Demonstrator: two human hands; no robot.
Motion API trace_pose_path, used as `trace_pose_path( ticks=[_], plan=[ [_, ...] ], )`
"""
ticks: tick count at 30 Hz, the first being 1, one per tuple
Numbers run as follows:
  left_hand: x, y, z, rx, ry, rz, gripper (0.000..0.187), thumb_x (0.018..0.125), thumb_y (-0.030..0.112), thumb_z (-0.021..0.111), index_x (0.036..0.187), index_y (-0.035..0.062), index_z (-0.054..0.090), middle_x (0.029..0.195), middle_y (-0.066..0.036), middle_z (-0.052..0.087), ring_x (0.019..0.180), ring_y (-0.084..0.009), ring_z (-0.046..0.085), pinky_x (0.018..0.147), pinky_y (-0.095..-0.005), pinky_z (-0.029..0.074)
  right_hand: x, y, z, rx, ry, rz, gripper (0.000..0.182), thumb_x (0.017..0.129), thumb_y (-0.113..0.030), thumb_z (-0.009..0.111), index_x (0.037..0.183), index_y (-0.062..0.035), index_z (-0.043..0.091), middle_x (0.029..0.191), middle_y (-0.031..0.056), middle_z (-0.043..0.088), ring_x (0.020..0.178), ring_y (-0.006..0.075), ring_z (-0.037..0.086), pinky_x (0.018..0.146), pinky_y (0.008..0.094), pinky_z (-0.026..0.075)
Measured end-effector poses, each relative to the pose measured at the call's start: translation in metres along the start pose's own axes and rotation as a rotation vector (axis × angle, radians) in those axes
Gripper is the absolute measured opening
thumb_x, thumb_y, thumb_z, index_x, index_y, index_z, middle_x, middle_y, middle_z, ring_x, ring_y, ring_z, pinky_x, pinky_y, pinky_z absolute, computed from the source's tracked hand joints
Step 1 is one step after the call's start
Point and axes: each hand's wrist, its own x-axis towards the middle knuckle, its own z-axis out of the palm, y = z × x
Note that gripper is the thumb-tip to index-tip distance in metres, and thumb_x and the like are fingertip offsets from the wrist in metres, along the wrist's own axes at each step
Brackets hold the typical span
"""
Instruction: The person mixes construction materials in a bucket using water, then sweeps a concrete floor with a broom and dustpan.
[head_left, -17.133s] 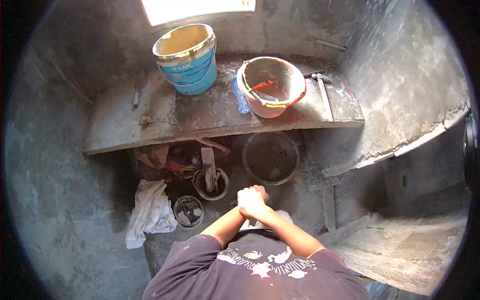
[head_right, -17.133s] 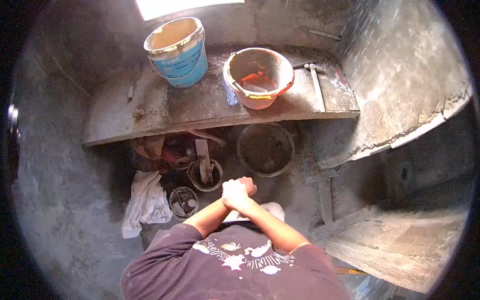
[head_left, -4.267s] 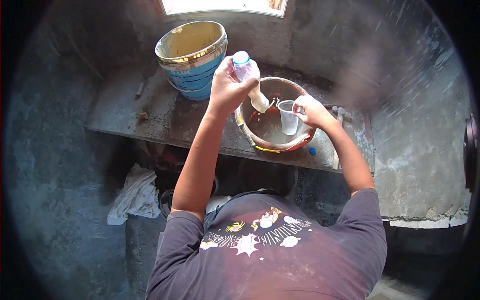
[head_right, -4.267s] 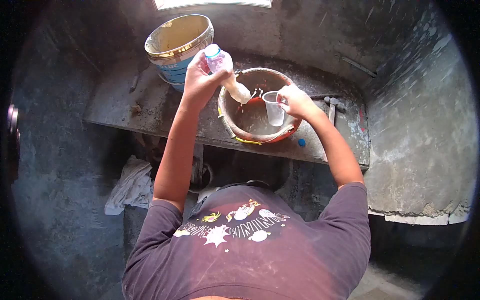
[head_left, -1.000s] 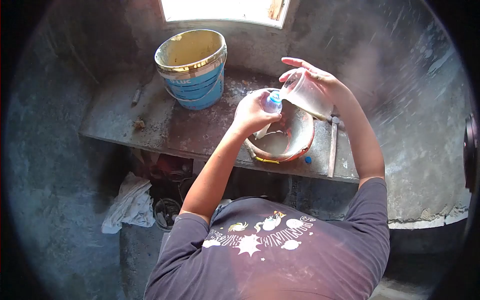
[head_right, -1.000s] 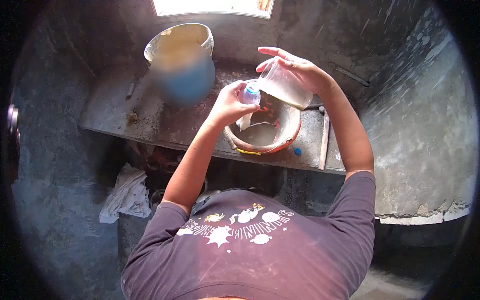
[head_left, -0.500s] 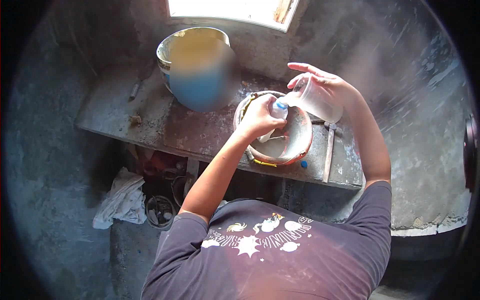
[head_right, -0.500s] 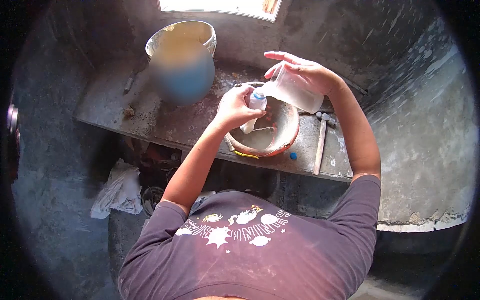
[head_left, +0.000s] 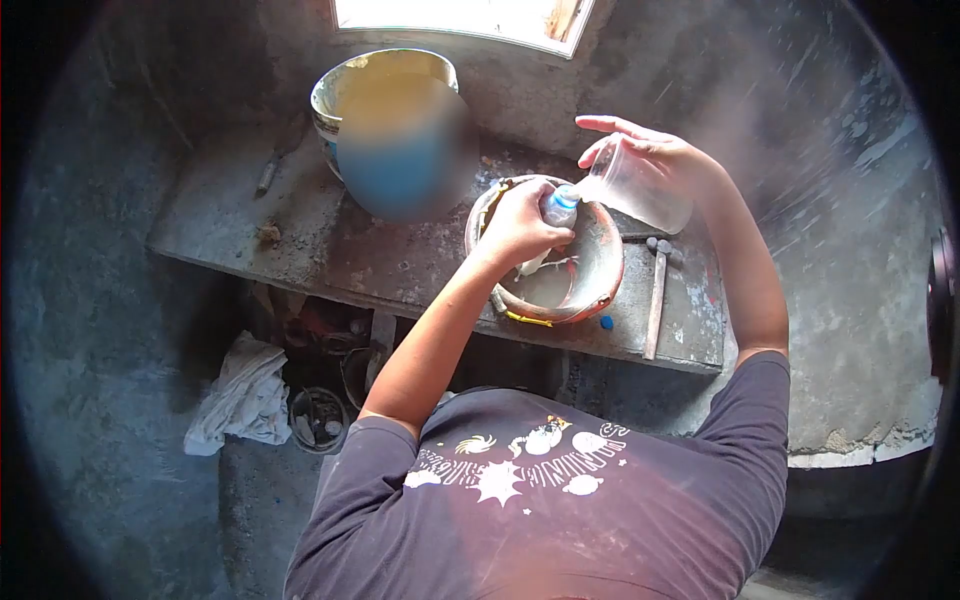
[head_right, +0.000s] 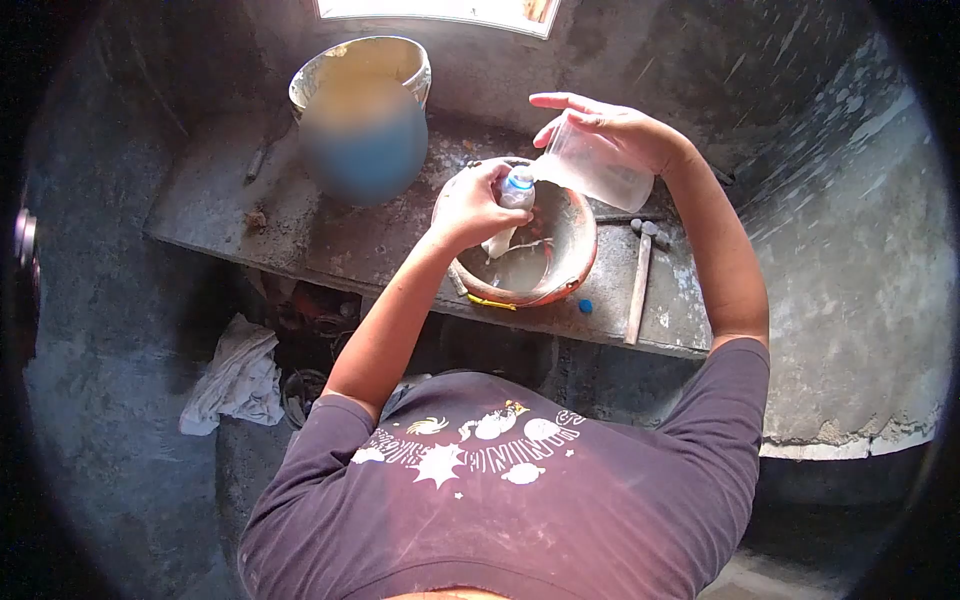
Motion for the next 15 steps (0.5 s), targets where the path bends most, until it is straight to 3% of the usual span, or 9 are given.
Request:
trace_pose_path(
  ticks=[15],
  plan=[
    [0.002,-0.013,0.006,-0.004,0.032,0.043,0.056,0.062,0.021,0.079,0.114,0.0084,0.061,0.099,-0.009,0.067,0.091,-0.0185,0.065,0.084,-0.031,0.05,0.004,-0.025,0.012,-0.092,-0.013,0.069,0.065,0.092,-0.043,0.054,0.144,-0.0123,0.031,0.119,0.0129,0.057,0.109,0.0219,0.056,0.097,0.0347,0.044]
  ],
)
